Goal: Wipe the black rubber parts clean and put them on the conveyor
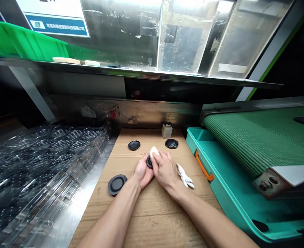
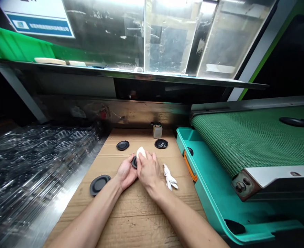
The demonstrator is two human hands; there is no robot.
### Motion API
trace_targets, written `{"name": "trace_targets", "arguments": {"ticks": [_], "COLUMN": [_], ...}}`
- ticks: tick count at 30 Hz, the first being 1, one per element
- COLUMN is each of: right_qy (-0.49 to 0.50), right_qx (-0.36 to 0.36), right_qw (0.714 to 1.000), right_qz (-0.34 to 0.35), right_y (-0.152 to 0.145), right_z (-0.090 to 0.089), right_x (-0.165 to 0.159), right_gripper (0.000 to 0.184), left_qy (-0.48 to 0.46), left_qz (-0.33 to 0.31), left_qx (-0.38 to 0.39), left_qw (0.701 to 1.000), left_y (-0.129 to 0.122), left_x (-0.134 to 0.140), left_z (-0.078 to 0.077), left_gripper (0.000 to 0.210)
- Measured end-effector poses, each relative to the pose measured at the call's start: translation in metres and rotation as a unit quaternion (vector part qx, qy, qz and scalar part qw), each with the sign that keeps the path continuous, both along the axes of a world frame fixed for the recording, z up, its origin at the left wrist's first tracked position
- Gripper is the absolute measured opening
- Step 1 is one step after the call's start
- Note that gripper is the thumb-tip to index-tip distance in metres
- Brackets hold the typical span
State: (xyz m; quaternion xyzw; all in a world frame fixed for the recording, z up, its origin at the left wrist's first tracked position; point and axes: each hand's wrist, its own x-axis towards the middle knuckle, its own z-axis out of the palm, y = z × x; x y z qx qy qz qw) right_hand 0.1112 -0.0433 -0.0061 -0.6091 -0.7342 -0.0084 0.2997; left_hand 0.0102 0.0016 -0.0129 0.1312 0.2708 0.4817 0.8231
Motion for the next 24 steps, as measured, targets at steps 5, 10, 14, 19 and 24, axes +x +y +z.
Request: {"name": "trace_targets", "arguments": {"ticks": [5, 10, 14, 19, 24], "right_qy": [-0.022, -0.028, 0.007, 0.129, 0.146], "right_qx": [-0.008, -0.002, 0.003, 0.055, -0.048], "right_qw": [1.000, 0.999, 1.000, 0.990, 0.987], "right_qz": [0.016, 0.033, -0.028, 0.009, 0.051], "right_y": [-0.005, -0.004, 0.012, 0.016, 0.006], "right_z": [0.002, -0.001, -0.005, -0.005, 0.002], "right_x": [0.003, 0.004, 0.015, 0.029, 0.037], "right_gripper": [0.032, 0.033, 0.031, 0.048, 0.057], "left_qy": [0.018, 0.045, 0.043, 0.035, 0.019], "left_qz": [-0.003, -0.008, -0.003, 0.009, 0.019], "left_qx": [-0.009, -0.004, 0.022, 0.017, 0.015], "left_qw": [1.000, 0.999, 0.999, 0.999, 1.000], "left_y": [0.002, 0.000, 0.000, 0.003, 0.004], "left_x": [0.002, 0.003, 0.002, 0.002, 0.003], "left_z": [0.000, 0.001, -0.001, -0.001, 0.001], "left_gripper": [0.034, 0.037, 0.037, 0.039, 0.036]}}
